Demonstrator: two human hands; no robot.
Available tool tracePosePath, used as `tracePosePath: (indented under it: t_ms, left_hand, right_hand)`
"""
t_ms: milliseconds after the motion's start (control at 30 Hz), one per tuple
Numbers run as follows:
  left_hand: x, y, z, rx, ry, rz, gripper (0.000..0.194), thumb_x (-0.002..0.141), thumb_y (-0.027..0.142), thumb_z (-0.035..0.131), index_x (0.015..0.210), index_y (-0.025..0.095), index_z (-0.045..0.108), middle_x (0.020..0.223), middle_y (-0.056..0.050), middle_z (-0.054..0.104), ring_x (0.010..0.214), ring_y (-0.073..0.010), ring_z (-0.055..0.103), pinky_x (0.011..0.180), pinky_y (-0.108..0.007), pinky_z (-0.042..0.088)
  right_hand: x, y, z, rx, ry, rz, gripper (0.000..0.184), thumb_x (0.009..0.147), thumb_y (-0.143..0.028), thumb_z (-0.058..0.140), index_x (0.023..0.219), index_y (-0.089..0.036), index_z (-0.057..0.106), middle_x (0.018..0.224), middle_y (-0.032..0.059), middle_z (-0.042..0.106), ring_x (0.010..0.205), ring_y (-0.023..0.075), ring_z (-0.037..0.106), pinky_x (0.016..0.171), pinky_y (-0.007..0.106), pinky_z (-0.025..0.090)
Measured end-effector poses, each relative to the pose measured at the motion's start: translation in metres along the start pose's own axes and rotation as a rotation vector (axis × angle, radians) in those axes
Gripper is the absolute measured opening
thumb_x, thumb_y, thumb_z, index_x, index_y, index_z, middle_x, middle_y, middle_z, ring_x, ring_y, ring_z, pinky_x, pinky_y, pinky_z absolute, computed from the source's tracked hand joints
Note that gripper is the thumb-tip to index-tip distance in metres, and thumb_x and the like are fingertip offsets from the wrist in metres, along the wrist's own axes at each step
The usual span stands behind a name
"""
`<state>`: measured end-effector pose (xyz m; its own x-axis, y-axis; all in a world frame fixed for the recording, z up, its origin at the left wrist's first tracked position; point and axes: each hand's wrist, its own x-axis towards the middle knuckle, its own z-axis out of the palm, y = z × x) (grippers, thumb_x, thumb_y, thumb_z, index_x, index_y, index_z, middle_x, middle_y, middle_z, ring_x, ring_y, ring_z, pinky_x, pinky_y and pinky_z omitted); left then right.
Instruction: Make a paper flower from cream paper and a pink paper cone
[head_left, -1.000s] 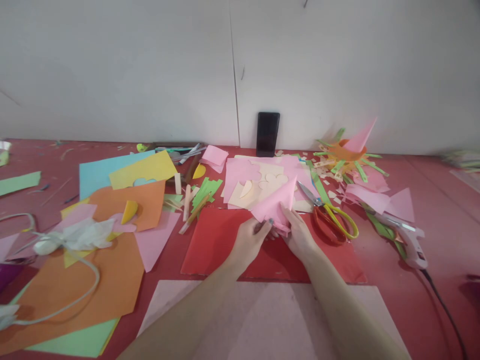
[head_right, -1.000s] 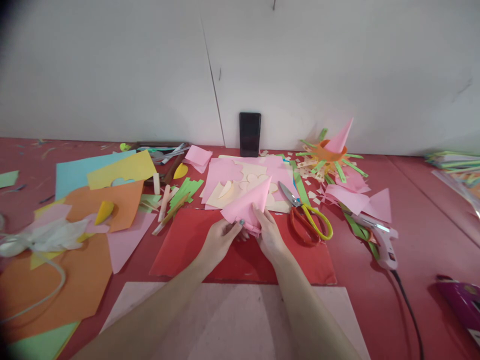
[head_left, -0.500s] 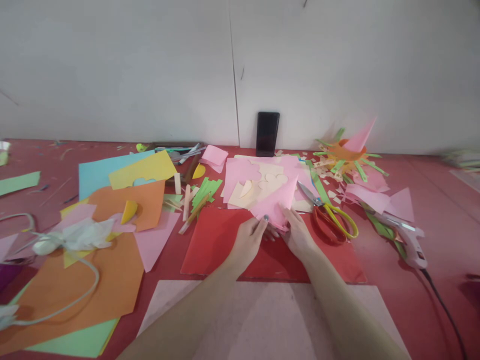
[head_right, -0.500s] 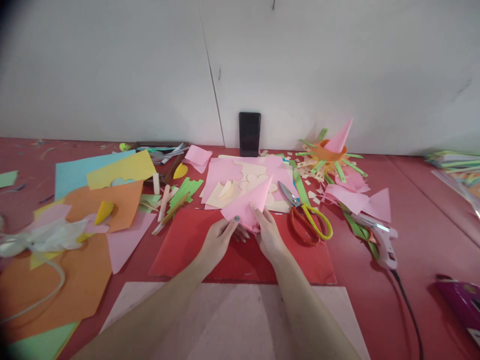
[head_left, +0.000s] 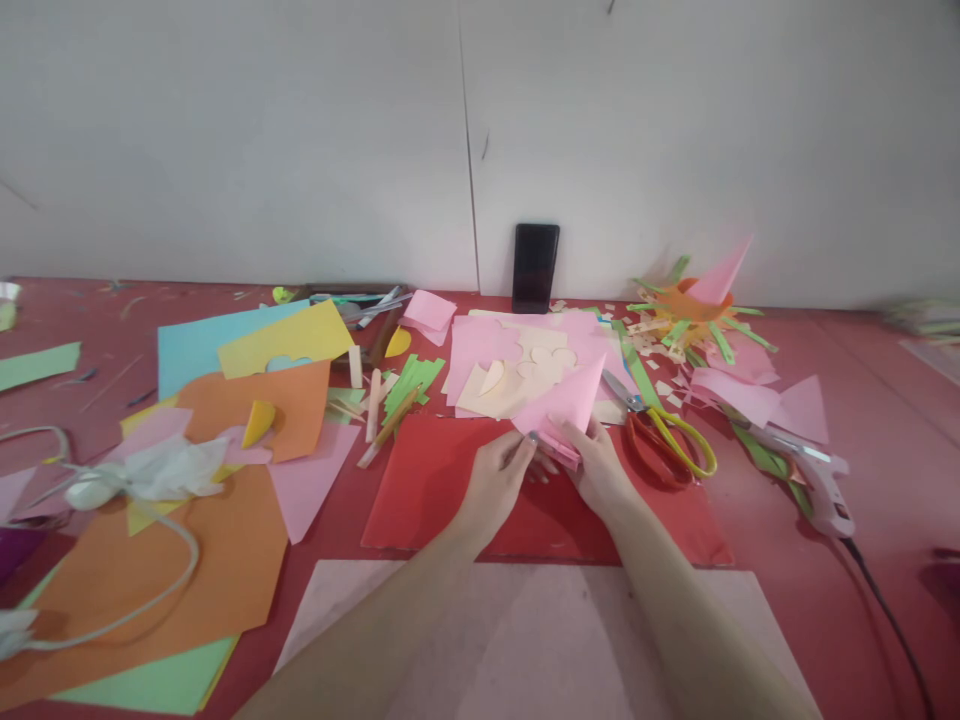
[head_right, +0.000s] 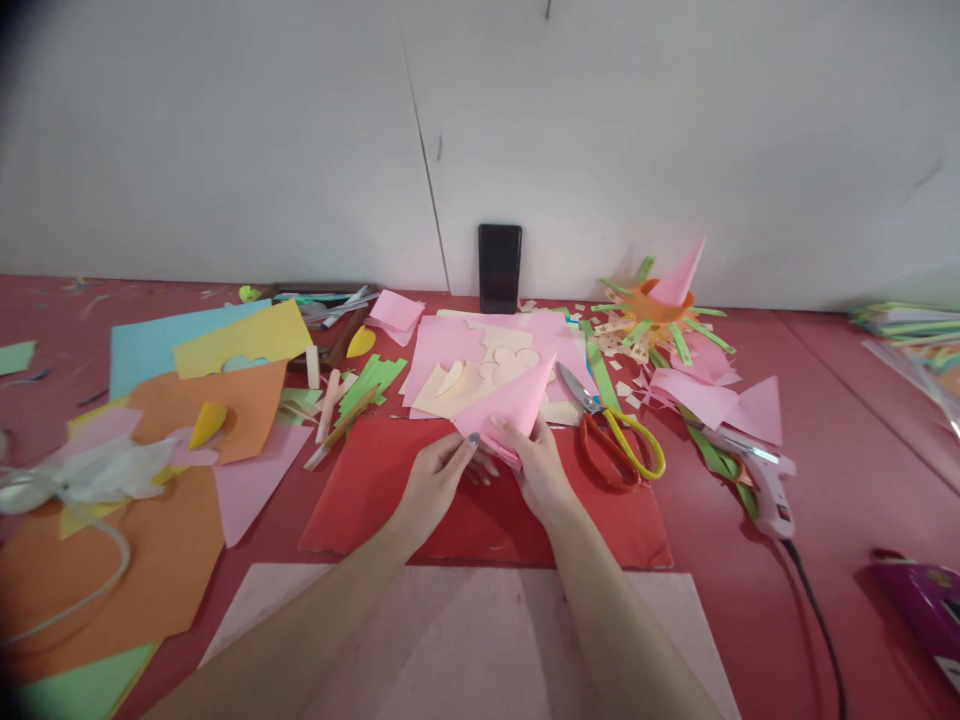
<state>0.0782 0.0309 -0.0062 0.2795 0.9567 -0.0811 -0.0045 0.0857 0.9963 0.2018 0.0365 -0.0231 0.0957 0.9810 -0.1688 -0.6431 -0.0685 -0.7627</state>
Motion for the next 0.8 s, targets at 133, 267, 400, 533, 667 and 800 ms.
tracePosePath:
  t_ms: [133, 267, 400, 533, 667, 800]
  left_hand:
    - [-0.002, 0.001, -0.001, -0.015, -0.057, 0.018, 0.034, 0.087, 0.041, 0.045, 0.077, 0.013, 0.062, 0.074, -0.006, 0.07, 0.057, -0.0126, 0.062, 0.056, -0.023, 0.049]
    - [-0.003, 0.001, -0.001, -0.038, -0.132, 0.042, 0.035, 0.088, 0.042, 0.041, 0.083, 0.013, 0.061, 0.081, -0.007, 0.07, 0.056, -0.0117, 0.062, 0.055, -0.023, 0.048]
    - [-0.002, 0.001, 0.0, -0.038, -0.118, 0.032, 0.035, 0.086, 0.044, 0.044, 0.086, 0.013, 0.06, 0.079, -0.008, 0.071, 0.055, -0.0124, 0.062, 0.055, -0.024, 0.049]
    - [0.0, 0.0, 0.001, -0.059, -0.068, 0.007, 0.035, 0.084, 0.045, 0.048, 0.082, 0.012, 0.06, 0.074, -0.008, 0.07, 0.054, -0.0133, 0.062, 0.052, -0.024, 0.049]
    - [0.001, -0.001, 0.0, -0.08, -0.049, -0.014, 0.037, 0.082, 0.048, 0.05, 0.078, 0.013, 0.06, 0.07, -0.007, 0.069, 0.054, -0.0141, 0.062, 0.052, -0.024, 0.05]
    - [0.002, -0.002, 0.0, -0.112, -0.052, -0.015, 0.039, 0.08, 0.051, 0.05, 0.075, 0.013, 0.059, 0.066, -0.007, 0.068, 0.054, -0.0142, 0.062, 0.052, -0.025, 0.05]
  right_hand:
    - [-0.001, -0.005, 0.001, -0.012, 0.032, 0.064, 0.028, 0.061, -0.024, 0.077, 0.081, -0.017, 0.058, 0.065, 0.0, 0.066, 0.05, 0.0137, 0.06, 0.039, 0.021, 0.048]
    - [-0.003, -0.011, 0.002, -0.026, -0.005, 0.142, 0.022, 0.064, -0.026, 0.075, 0.076, -0.015, 0.059, 0.06, 0.0013, 0.065, 0.042, 0.0128, 0.056, 0.033, 0.022, 0.046]
    - [-0.006, -0.013, 0.003, -0.023, -0.123, 0.167, 0.017, 0.069, -0.027, 0.07, 0.07, -0.014, 0.058, 0.049, -0.002, 0.058, 0.035, 0.0109, 0.048, 0.031, 0.024, 0.045]
    - [-0.006, -0.012, 0.004, -0.028, -0.11, 0.134, 0.017, 0.068, -0.025, 0.072, 0.072, -0.015, 0.059, 0.052, -0.0024, 0.059, 0.035, 0.0101, 0.047, 0.032, 0.024, 0.046]
    - [-0.005, -0.01, 0.003, -0.03, -0.119, 0.12, 0.019, 0.066, -0.025, 0.073, 0.074, -0.016, 0.058, 0.053, -0.0022, 0.06, 0.037, 0.0112, 0.05, 0.034, 0.024, 0.047]
    - [-0.003, -0.007, 0.001, -0.025, -0.075, 0.115, 0.021, 0.064, -0.024, 0.075, 0.075, -0.016, 0.058, 0.056, -0.0013, 0.063, 0.038, 0.0111, 0.052, 0.035, 0.022, 0.046]
